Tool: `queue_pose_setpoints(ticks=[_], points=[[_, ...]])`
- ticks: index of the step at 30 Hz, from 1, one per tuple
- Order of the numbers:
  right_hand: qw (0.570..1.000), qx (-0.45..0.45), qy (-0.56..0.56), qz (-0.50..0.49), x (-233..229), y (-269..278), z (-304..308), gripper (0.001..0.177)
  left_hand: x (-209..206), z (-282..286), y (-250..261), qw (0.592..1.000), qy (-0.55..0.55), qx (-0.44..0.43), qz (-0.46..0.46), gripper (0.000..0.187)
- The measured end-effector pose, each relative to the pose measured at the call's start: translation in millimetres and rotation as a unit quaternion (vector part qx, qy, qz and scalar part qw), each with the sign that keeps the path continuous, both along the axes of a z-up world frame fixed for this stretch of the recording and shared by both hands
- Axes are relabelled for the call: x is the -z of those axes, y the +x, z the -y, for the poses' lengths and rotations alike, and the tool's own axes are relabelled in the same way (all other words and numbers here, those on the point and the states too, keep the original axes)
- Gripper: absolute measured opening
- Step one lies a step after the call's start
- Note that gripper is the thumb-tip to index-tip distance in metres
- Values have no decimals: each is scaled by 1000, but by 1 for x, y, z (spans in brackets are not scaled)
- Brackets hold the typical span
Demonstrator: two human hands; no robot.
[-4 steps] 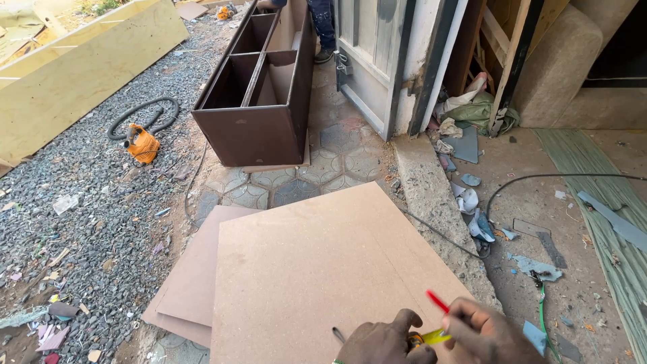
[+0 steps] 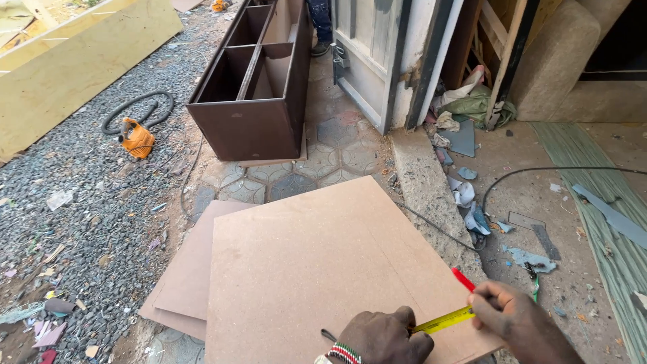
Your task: Measuring and marking wooden boards using a tape measure and a pen in a workshop environment.
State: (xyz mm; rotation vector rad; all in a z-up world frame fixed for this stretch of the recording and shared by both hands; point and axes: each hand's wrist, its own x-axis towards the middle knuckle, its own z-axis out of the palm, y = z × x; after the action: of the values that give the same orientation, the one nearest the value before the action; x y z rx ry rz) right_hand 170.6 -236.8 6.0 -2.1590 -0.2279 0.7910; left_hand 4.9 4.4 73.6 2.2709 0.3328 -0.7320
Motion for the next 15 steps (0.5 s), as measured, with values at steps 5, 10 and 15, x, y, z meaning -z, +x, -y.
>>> queue_pose_setpoints(ticks=[5,10,15], points=[[997,75,24,22,54,28,45,36,-31,-10,4,992,-6,67,-107,68],[997,80,-4,18,15,-3,35,32,7,-17,-4,987,11,134,-86,64],[996,77,-26,-25,24,-3,37,30,16,-33,-8,980,22,151,-129,49]])
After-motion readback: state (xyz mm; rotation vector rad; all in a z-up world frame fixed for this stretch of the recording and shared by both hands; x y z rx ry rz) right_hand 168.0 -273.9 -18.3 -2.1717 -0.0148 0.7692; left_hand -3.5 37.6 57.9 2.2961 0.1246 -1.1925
